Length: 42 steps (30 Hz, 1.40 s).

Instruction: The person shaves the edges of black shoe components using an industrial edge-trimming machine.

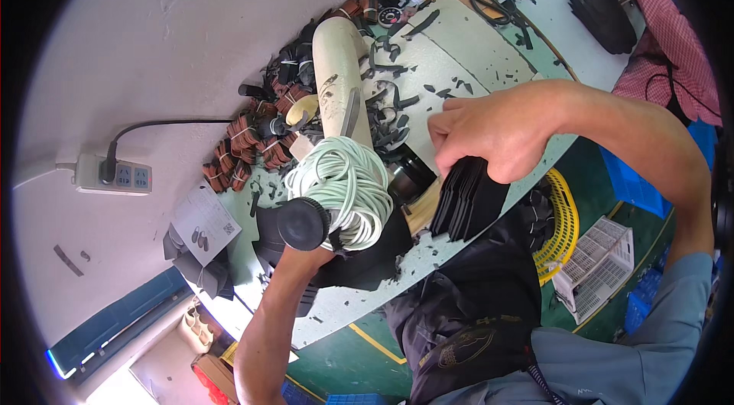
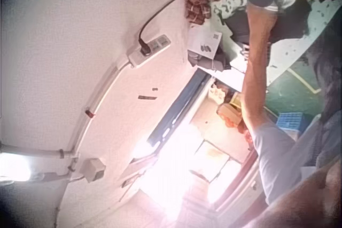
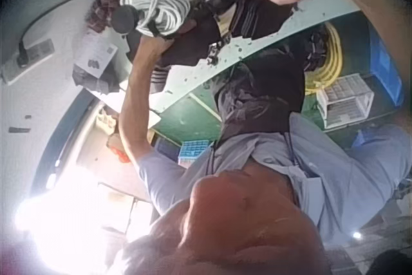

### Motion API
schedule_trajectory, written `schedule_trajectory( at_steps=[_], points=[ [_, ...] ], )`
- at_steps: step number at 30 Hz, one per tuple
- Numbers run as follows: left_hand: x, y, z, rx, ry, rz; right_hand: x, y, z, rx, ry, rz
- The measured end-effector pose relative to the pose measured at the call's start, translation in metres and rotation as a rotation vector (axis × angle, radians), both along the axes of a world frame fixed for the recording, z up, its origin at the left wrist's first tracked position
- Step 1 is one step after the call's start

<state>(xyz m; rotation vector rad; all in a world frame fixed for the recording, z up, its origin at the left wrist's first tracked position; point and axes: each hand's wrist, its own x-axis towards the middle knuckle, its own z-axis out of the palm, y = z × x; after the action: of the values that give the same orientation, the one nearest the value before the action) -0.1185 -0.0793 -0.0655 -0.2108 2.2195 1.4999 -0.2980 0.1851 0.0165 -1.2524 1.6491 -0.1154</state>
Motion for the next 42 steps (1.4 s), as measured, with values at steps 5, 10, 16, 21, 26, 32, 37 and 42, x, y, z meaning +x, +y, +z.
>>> schedule_trajectory(
  at_steps=[5,10,16,21,26,32,37,42],
  points=[
    [-0.016,0.027,0.036,0.093,-0.227,0.048,0.006,-0.011,-0.015,-0.109,-0.058,-0.014],
    [0.002,0.0,0.014,-0.313,0.1,-0.315,0.009,0.0,-0.001,0.004,-0.046,-0.187],
    [-0.011,0.032,0.016,-0.167,0.115,0.008,-0.001,0.001,-0.003,-0.093,-0.043,0.028],
    [-0.001,0.011,0.012,-0.109,0.041,-0.183,0.012,-0.003,-0.018,-0.214,-0.058,-0.052],
    [0.013,0.008,0.007,-0.297,0.071,-0.137,0.012,-0.001,-0.002,0.075,-0.097,-0.204],
    [0.003,0.02,0.001,-0.211,0.163,-0.019,0.001,0.007,0.0,-0.023,-0.131,0.037],
    [0.035,0.027,-0.056,-0.374,0.296,0.001,0.014,-0.012,-0.001,-0.139,-0.039,-0.009],
    [0.039,0.056,0.033,-0.133,-0.313,0.349,0.048,0.042,0.011,-0.337,0.25,-0.187]
  ],
)
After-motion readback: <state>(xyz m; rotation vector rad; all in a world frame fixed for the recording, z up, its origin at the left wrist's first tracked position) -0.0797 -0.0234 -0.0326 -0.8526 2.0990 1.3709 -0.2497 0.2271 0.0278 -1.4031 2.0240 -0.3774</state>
